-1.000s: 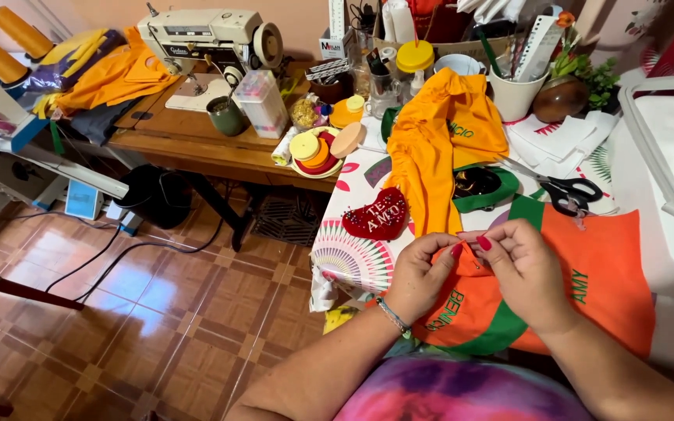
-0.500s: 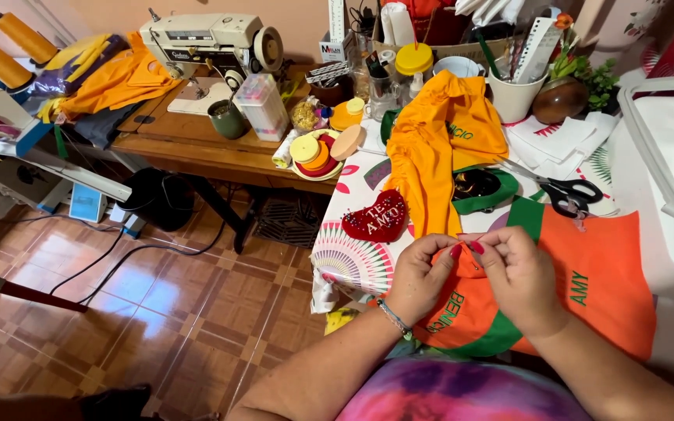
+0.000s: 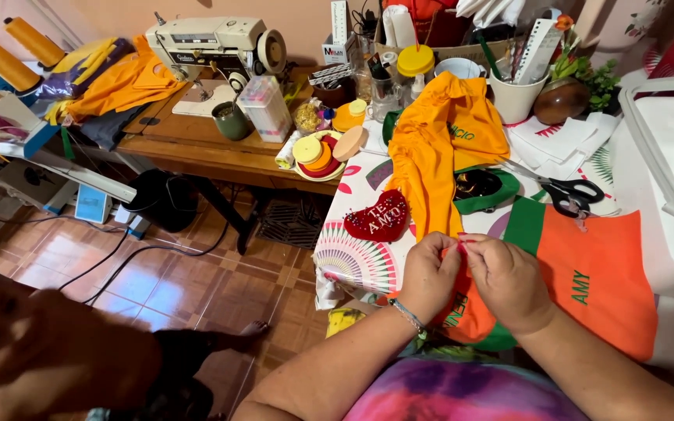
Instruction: Hand-sewing a red heart-shaped patch onto a green and orange fabric bag.
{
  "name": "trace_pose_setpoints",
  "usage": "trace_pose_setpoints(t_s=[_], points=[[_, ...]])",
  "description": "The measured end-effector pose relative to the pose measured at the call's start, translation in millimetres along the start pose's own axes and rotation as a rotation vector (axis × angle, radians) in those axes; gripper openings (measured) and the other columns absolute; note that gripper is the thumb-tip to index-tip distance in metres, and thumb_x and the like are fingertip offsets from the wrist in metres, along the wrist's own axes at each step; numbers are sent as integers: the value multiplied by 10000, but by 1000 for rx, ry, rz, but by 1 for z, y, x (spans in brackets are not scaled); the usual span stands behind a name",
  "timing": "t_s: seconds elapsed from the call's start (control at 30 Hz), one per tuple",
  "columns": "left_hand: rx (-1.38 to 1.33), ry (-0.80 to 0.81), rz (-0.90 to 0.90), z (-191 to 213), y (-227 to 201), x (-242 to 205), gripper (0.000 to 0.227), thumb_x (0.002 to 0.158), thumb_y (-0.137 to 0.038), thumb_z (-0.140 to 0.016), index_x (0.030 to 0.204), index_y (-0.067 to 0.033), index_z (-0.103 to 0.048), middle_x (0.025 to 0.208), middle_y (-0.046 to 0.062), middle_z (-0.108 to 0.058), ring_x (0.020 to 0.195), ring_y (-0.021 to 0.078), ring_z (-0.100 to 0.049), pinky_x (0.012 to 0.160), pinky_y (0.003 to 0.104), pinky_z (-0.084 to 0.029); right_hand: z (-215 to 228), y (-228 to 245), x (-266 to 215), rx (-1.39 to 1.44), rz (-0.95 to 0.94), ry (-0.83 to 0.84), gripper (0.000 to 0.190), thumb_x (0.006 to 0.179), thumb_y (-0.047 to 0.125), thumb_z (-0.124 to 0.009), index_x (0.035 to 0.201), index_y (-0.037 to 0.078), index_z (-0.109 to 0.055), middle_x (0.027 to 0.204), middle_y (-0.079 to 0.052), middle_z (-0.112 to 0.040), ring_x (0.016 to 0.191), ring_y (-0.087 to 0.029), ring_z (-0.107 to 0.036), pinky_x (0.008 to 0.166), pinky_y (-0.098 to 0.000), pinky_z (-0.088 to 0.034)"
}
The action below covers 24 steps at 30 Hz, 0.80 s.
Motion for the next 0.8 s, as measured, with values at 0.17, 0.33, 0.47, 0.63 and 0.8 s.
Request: trace_pose_setpoints(t_s=[0.17, 0.33, 0.47, 0.63, 0.8], points=[[-105, -29, 130, -9, 19, 1, 130, 968, -71, -575, 941, -8, -686, 593, 59, -599, 626, 112, -538, 580, 240, -471, 2, 4, 4, 21, 37, -23, 27, 953, 125, -722, 955, 118, -696, 1011, -21, -784, 824, -269, -744, 696, -374, -616], [-183, -65, 152, -11, 13, -3, 132, 975, -76, -570, 930, -13, -678, 616, 38, -590, 644, 94, -519, 581, 219, -462, 1, 6, 4, 12, 72, -43, 27, 946, 124, -723, 951, 117, -697, 1035, -24, -780, 836, -269, -745, 705, -370, -616], [-197, -76, 114, -11, 13, -3, 134, 985, -66, -567, 932, -5, -674, 613, 53, -586, 637, 99, -508, 573, 226, -457, -1, 4, 3, 20, 70, -62, 27, 949, 110, -719, 936, 109, -695, 1016, -27, -779, 823, -276, -743, 697, -376, -613], [-220, -81, 94, -11, 13, -5, 123, 995, -72, -581, 943, -21, -680, 601, 45, -591, 610, 87, -507, 543, 212, -441, -4, -1, 0, 27, 64, -77, 23, 953, 114, -717, 936, 114, -702, 1010, -30, -777, 818, -283, -740, 689, -385, -609], [-277, -89, 100, -10, 13, -5, 98, 996, -83, -610, 954, -32, -681, 618, 11, -593, 608, 66, -508, 551, 187, -435, 6, 4, 7, 66, 27, -67, 54, 936, 101, -735, 914, 129, -695, 1014, 1, -788, 806, -257, -738, 690, -368, -601]])
Point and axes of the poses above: each hand's wrist, its own x-axis towards the middle knuckle, its own z-axis out of the back of the hand, y = z × x, the point moved 4 cm from there along x, towards the middle knuckle
